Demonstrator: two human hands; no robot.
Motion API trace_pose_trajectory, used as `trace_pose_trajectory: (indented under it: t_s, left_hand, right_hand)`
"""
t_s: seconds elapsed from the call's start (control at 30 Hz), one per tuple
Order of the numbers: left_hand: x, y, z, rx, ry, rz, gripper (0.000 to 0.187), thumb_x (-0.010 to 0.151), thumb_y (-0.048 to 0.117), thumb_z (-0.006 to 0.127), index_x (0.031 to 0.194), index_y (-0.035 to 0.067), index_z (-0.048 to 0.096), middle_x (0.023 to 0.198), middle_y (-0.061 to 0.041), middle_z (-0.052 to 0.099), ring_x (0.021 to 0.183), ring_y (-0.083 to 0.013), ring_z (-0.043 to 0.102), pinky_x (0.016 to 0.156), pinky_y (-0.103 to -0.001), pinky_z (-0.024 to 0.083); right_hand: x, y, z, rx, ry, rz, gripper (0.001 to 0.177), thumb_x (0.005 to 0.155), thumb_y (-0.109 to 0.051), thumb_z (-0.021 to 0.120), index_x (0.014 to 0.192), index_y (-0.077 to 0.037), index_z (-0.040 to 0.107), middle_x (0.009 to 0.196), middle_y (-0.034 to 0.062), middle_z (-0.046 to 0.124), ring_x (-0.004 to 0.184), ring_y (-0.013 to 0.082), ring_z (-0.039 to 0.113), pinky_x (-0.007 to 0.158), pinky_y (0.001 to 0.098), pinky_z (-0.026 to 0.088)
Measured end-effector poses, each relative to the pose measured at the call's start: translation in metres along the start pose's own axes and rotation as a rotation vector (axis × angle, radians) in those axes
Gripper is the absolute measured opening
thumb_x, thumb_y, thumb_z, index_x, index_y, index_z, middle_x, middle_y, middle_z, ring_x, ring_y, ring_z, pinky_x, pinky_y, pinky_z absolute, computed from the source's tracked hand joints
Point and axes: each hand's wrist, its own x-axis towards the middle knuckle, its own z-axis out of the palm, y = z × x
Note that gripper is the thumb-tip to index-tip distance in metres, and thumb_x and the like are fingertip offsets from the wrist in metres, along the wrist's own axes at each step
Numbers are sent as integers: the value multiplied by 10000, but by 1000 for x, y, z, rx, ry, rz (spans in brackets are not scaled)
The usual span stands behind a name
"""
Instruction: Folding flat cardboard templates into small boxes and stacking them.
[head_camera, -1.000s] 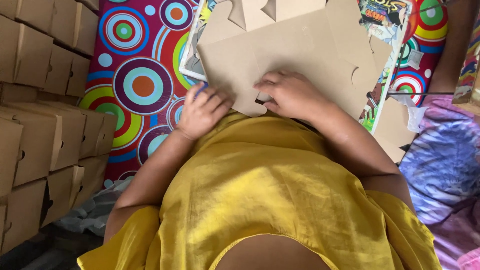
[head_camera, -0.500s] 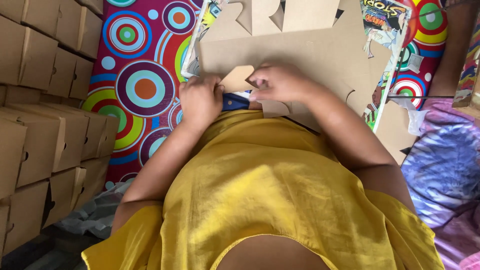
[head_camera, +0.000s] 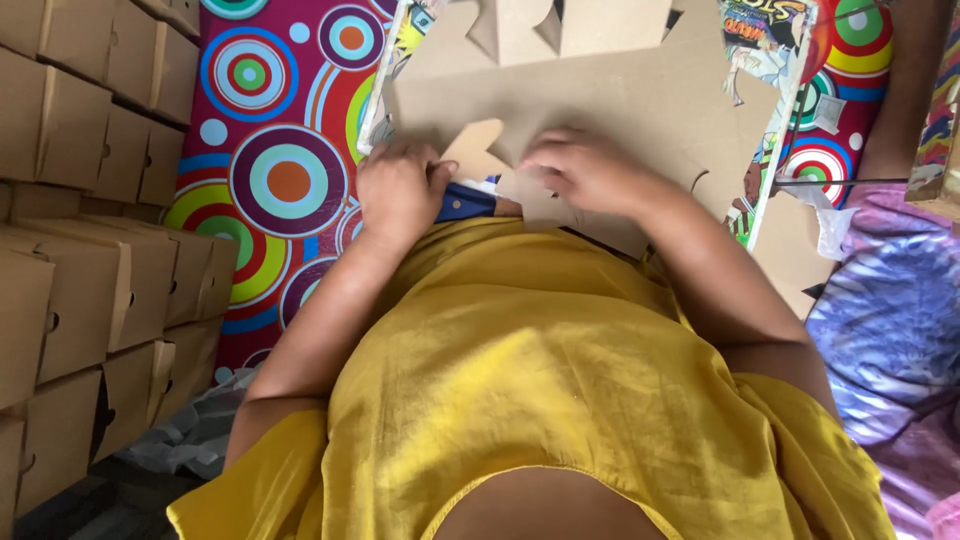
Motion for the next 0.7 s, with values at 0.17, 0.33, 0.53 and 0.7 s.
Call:
trace_pose_trajectory:
  t_s: [0.17,0.33,0.53,0.7]
  left_hand:
    - [6,-1,-25,-310,123,29,193,908,397,810,883,225,726,768,4,634,860,-277,643,757,-419,523]
    - [16,-10,-26,-482,138,44,201,946,337,820,893,193,691,802,0,640,869,-285,626,764,-416,535]
    - [12,-15,-40,-518,60,68,167,983,249,791,897,144,694,801,-60,642,847,-352,610,777,-449,531]
    - [11,-21,-38,-548,-4,85,163,969,232,795,908,112,704,805,-105,652,852,-405,612,781,-492,527]
  right_hand:
    - [-44,5,-10,-170,34,-43,597,805,-101,773,1385,-90,632,1479,160,550,1340,444,500,1021,631,451]
    - [-50,7,-2,-274,183,-119,857,702,-193,904,1472,-123,535,1563,164,441,1424,438,400,1092,627,379]
    - [-44,-27,-17,-253,-129,98,1073,659,-343,934,1571,-174,395,1608,155,384,1488,373,324,1153,569,313]
    - [-41,-7,0,-281,-37,74,1036,685,-118,884,1589,-165,380,1571,158,423,1438,417,403,1085,589,375]
